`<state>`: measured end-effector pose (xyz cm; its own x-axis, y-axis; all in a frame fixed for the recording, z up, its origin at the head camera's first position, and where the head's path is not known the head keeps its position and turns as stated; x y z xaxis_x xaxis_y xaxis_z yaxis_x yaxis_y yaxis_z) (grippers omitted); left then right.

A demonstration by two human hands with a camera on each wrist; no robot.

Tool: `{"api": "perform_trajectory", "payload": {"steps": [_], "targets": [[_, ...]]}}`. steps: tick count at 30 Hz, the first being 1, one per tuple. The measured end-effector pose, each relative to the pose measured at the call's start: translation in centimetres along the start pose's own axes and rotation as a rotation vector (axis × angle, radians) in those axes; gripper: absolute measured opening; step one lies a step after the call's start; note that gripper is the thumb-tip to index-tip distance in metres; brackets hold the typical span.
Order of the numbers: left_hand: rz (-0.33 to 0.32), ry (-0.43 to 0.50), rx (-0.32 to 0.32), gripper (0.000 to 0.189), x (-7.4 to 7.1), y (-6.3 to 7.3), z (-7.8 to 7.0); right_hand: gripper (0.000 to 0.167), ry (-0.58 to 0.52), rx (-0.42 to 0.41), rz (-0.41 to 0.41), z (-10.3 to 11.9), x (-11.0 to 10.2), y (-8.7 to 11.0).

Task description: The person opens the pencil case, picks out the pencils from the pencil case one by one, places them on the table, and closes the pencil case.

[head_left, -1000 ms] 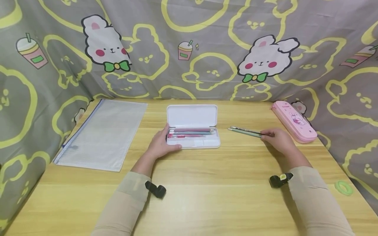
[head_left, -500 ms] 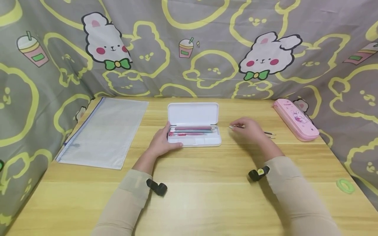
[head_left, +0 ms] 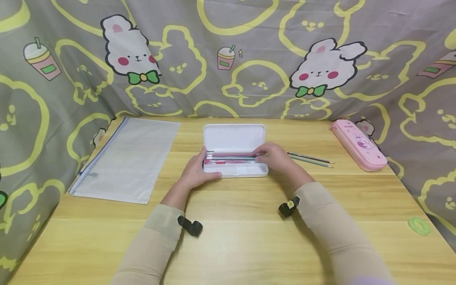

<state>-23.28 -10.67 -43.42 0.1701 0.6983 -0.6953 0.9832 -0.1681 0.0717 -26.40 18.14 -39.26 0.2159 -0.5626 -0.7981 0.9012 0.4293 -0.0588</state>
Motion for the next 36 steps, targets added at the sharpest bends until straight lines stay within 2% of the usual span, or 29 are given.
{"api": "perform_trajectory", "payload": {"steps": [7,21,29,33,36], "targets": [[0.011,-0.004,-0.011,0.119,-0.1,0.0,-0.1,0.024,0.080,0.009,0.058,0.2,0.8,-1.1],[0.018,-0.008,-0.029,0.119,-0.1,0.1,-0.1,0.026,0.269,-0.042,0.076,0.5,1.5,-1.7],[0.010,-0.001,-0.019,0.119,-0.1,0.0,-0.1,0.024,0.224,-0.062,0.050,-0.1,1.7,-1.5],[0.013,0.000,-0.022,0.119,0.0,0.1,-0.1,0.024,0.155,-0.057,0.050,-0.2,1.5,-1.4],[0.013,-0.003,-0.024,0.119,0.0,0.1,-0.1,0.025,0.070,-0.009,0.061,-0.4,1.2,-1.2]]}}
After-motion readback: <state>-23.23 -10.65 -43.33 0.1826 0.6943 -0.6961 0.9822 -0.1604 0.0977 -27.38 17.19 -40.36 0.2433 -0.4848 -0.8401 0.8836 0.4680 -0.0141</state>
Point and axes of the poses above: each hand's wrist, its own y-axis away from the middle knuckle, its own x-axis out of the palm, z = x × y, the point moved 1 cm from there along -y, towards the middle knuckle, and after that the axes turned 5 degrees about -x, right-handed, at the moved point
